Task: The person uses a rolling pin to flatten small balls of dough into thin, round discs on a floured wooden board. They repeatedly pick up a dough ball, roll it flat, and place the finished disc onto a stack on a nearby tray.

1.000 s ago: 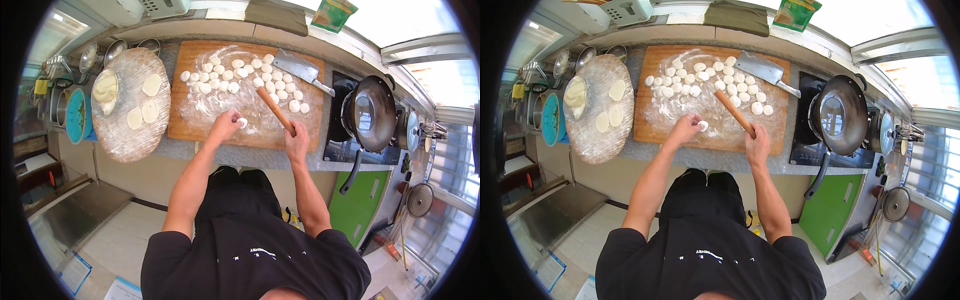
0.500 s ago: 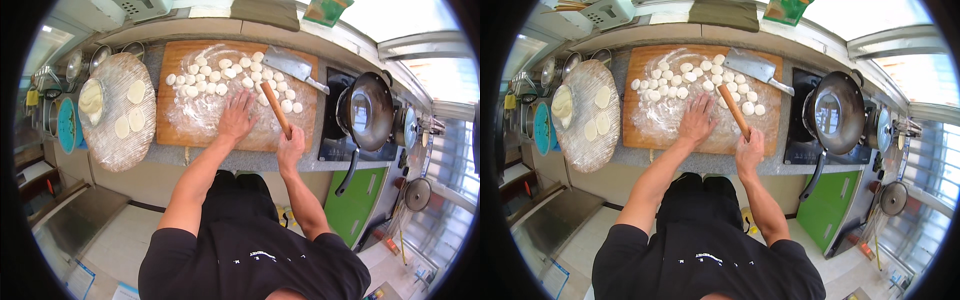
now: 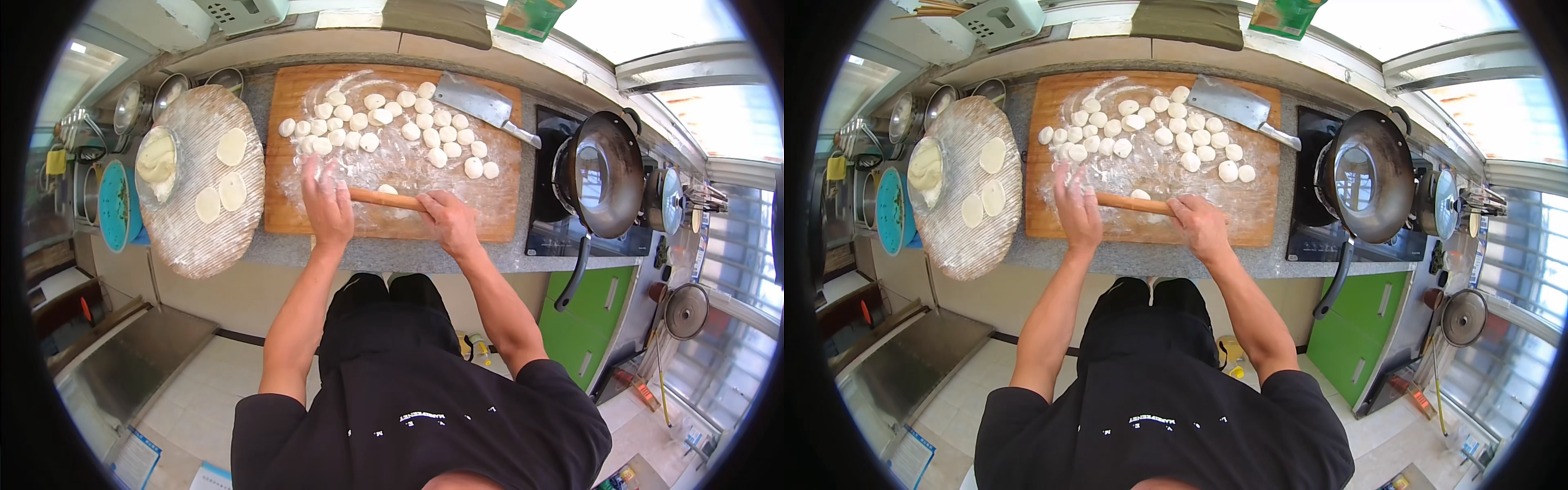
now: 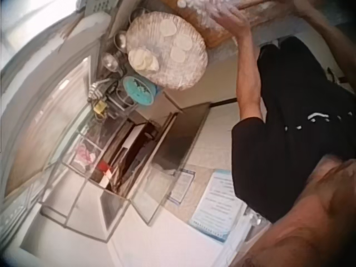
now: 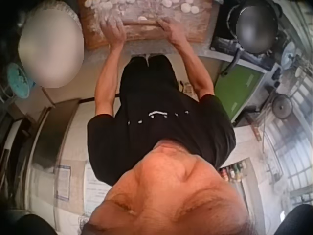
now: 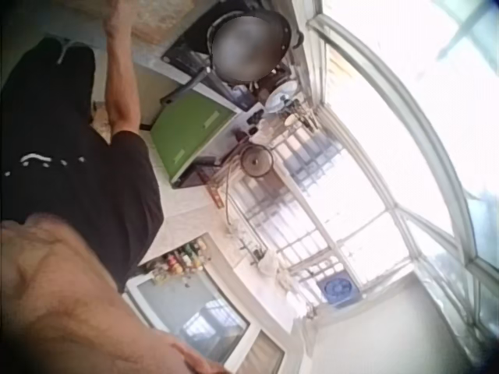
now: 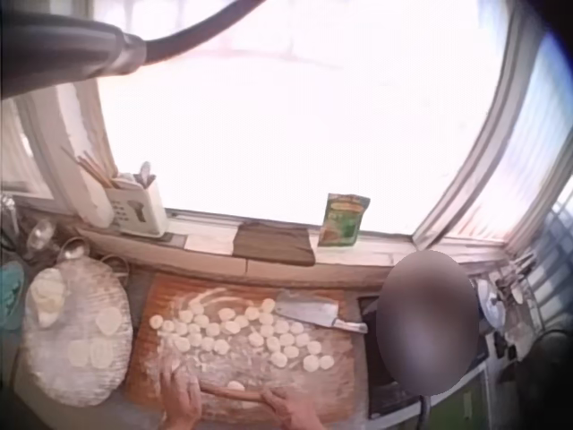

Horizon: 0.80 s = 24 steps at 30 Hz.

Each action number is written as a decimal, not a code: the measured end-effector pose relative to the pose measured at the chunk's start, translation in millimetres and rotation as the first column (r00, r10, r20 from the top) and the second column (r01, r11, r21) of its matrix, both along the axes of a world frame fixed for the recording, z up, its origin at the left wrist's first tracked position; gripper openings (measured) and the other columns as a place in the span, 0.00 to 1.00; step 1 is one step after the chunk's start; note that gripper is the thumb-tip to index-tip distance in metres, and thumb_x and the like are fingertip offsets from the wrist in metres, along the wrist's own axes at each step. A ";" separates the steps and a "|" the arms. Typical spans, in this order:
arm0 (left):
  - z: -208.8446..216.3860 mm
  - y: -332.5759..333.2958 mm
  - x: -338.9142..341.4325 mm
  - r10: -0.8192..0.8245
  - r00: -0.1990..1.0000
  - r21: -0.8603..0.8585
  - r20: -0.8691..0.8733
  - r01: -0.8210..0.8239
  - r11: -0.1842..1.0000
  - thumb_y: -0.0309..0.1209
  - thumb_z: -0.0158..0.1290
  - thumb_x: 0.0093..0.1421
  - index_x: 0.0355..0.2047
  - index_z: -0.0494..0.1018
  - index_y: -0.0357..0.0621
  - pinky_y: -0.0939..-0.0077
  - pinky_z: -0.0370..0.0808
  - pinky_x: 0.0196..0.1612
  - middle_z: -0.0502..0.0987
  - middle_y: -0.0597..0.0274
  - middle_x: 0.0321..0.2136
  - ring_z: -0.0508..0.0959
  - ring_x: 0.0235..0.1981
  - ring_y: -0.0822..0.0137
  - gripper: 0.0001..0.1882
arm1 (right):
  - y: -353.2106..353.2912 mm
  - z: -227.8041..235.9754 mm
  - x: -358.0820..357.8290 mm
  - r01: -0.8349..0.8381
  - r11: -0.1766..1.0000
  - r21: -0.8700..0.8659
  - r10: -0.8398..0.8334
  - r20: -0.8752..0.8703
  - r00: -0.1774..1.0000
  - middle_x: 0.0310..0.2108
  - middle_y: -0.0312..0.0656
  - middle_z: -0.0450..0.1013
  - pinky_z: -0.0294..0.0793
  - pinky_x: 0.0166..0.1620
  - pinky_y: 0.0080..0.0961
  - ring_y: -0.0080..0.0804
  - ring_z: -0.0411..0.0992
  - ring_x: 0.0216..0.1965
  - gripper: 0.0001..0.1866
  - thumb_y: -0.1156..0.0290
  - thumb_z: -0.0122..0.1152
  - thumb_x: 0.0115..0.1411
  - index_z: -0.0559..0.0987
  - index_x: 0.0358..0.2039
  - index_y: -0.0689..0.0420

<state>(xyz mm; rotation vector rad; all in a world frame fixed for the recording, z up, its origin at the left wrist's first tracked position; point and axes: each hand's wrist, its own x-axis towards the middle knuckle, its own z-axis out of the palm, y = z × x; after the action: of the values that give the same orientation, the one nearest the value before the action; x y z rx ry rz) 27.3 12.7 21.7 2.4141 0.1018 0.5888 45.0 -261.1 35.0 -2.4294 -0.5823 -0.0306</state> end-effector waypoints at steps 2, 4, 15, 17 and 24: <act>-4.5 1.2 -5.9 -0.051 0.991 0.086 -0.121 0.062 0.994 0.36 0.49 0.74 0.68 0.73 0.39 0.41 0.54 0.81 0.63 0.41 0.76 0.59 0.79 0.38 0.26 | 7.0 -8.4 -0.2 -0.061 0.997 -0.038 0.060 -0.024 0.998 0.48 0.40 0.84 0.84 0.48 0.39 0.45 0.83 0.46 0.18 0.73 0.75 0.61 0.88 0.53 0.54; -11.0 -6.3 -11.0 -0.067 0.955 0.210 -0.288 0.131 0.969 0.38 0.52 0.74 0.70 0.71 0.42 0.38 0.55 0.80 0.61 0.45 0.78 0.58 0.80 0.39 0.28 | 9.5 -14.4 -2.1 -0.098 0.990 -0.104 0.081 -0.163 0.983 0.55 0.41 0.83 0.83 0.56 0.41 0.47 0.82 0.56 0.22 0.71 0.74 0.62 0.86 0.58 0.52; -25.8 -5.2 99.5 0.009 0.944 0.368 -0.330 0.119 0.922 0.49 0.50 0.77 0.83 0.55 0.45 0.46 0.41 0.85 0.49 0.52 0.84 0.48 0.85 0.52 0.41 | 48.1 -25.6 78.2 0.125 0.920 -0.372 -0.126 0.023 0.992 0.84 0.51 0.53 0.47 0.83 0.55 0.48 0.49 0.84 0.45 0.45 0.55 0.75 0.57 0.82 0.60; -30.2 -0.4 85.0 -0.023 0.938 0.388 -0.346 0.165 0.907 0.50 0.50 0.77 0.83 0.55 0.45 0.45 0.42 0.85 0.49 0.53 0.84 0.48 0.85 0.52 0.41 | 48.9 -22.6 65.7 0.101 0.928 -0.358 -0.109 -0.003 0.994 0.84 0.52 0.53 0.45 0.83 0.57 0.51 0.49 0.84 0.45 0.48 0.57 0.74 0.57 0.82 0.61; 3.6 2.2 21.9 -0.263 0.761 0.257 -0.593 0.489 0.834 0.48 0.57 0.74 0.76 0.67 0.44 0.44 0.52 0.82 0.62 0.52 0.79 0.59 0.80 0.50 0.37 | 39.1 -24.6 -2.4 0.005 0.927 -0.374 -0.001 0.012 1.000 0.76 0.49 0.63 0.52 0.81 0.56 0.48 0.56 0.81 0.46 0.48 0.65 0.70 0.61 0.80 0.57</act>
<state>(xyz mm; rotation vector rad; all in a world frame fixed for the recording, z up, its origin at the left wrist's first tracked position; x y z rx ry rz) 49.2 14.9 25.3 2.8191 -0.3147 -0.3123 42.6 -222.0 10.4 -2.8022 -0.6376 0.0716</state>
